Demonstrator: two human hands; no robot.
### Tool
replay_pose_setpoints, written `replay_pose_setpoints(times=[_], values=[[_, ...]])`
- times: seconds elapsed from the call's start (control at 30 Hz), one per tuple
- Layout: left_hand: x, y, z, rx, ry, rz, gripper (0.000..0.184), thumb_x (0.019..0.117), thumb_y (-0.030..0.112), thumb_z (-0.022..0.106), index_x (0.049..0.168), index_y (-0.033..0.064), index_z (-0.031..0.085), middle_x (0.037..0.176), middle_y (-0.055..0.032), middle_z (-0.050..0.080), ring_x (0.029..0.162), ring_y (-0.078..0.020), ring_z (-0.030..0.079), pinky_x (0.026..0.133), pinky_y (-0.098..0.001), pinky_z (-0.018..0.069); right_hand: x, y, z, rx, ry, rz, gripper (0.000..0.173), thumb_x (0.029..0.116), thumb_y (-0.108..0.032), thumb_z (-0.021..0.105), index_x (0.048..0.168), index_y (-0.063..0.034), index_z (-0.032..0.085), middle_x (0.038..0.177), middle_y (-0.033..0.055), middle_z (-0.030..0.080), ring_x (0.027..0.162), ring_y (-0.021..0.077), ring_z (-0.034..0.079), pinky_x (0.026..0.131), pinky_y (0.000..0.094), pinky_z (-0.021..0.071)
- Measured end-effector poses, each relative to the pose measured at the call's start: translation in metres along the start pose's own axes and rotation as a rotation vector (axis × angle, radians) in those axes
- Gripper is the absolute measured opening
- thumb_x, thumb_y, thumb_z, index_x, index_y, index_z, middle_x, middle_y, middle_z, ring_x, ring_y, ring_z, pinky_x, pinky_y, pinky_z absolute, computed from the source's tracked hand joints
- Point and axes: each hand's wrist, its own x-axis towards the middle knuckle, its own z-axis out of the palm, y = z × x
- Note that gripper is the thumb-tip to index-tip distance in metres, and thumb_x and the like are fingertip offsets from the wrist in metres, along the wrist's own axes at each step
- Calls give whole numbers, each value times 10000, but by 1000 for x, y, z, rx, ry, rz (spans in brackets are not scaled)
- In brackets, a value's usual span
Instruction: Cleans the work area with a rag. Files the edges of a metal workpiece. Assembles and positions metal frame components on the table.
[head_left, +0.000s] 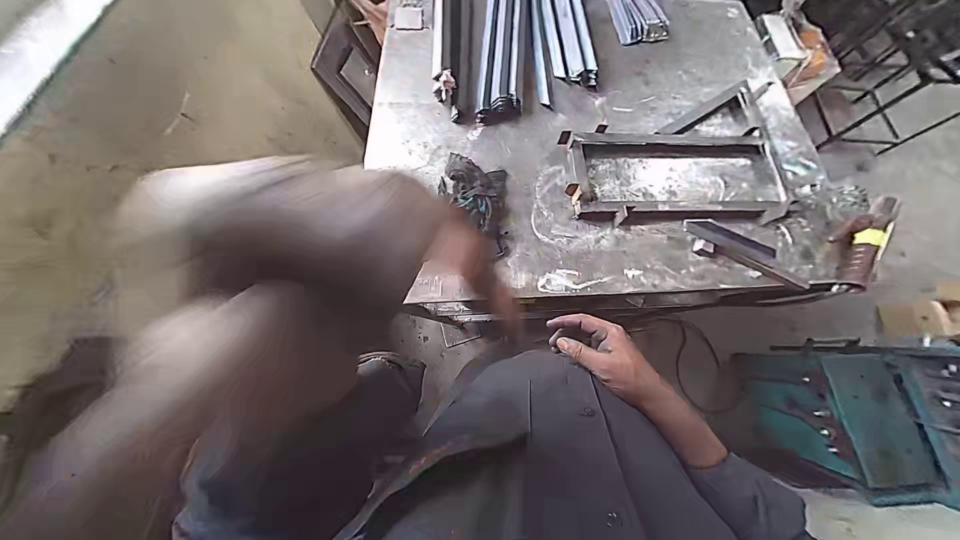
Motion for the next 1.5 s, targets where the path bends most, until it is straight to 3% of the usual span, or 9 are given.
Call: replay_pose_setpoints(times=[0.17, 0.3, 0.47, 0.63, 0.83, 1.03, 1.13, 1.3, 1.5], values=[[73, -203, 47, 908, -134, -408, 584, 955, 476, 694, 1416, 129, 607, 1418, -288, 550, 1275, -529, 539, 947, -764, 449, -8, 7, -41, 71, 200, -35, 284, 1002, -109, 626, 1256, 8, 669, 1024, 89, 750, 919, 179, 734, 850, 325, 625], [79, -279, 51, 982, -31, -346, 433, 1055, 369, 544, 1322, 44, 648, 1322, -280, 608, 1228, -484, 590, 1005, -674, 470, 0, 0, -72, 39, 332, 24, 269, 996, -127, 621, 1228, -6, 683, 984, 71, 759, 872, 166, 741, 809, 297, 630], [194, -243, 72, 729, 156, -341, 414, 993, 386, 624, 1196, 35, 707, 1195, -248, 665, 1140, -426, 636, 983, -641, 487, 43, -3, -95, -72, 310, 11, 249, 992, -152, 639, 1201, -35, 703, 1002, 36, 755, 865, 100, 727, 803, 265, 617], [289, -241, 190, 992, -212, -340, 402, 988, 373, 552, 1154, 41, 708, 1318, -244, 609, 1121, -437, 656, 879, -643, 543, 65, -2, -104, -198, 201, 57, 301, 999, -251, 640, 1238, -77, 699, 1068, -6, 746, 913, 13, 700, 839, 197, 581], [288, -259, 226, 1258, -591, -260, 340, 1010, 204, 481, 1042, -46, 710, 1307, -235, 636, 1230, -446, 591, 970, -639, 472, 49, 16, -141, -26, 299, 58, 286, 995, -213, 653, 1234, -64, 701, 1050, 25, 756, 910, 94, 729, 834, 270, 617], [274, -185, 227, 1296, -936, -464, 157, 954, 36, 582, 865, -59, 669, 985, -269, 680, 984, -480, 668, 755, -663, 525, 44, 19, -200, -129, 161, 0, 311, 996, -266, 644, 1237, -78, 699, 1067, -10, 746, 912, 18, 701, 834, 202, 584], [293, -172, 205, 1170, -736, -604, 271, 960, 224, 651, 917, -41, 692, 988, -292, 687, 1012, -516, 656, 819, -738, 483, 32, 19, -244, -179, 84, -7, 317, 994, -286, 643, 1235, -88, 701, 1080, -13, 747, 925, 22, 706, 848, 217, 591], [318, -121, 177, 1169, 277, -531, 352, 945, 285, 606, 1167, 34, 715, 1272, -245, 664, 1248, -423, 607, 1057, -636, 442, 16, 31, -304, -136, 14, 22, 276, 992, -238, 653, 1221, -93, 707, 1062, -5, 751, 907, 63, 720, 835, 251, 604], [235, -161, 256, 1251, -77, -642, 333, 974, 288, 575, 1183, 53, 686, 1212, -278, 665, 1111, -510, 656, 820, -723, 536, 22, 27, -331, -154, -88, -60, 261, 989, -237, 658, 1199, -97, 721, 1056, -8, 745, 904, 46, 703, 836, 227, 592]])
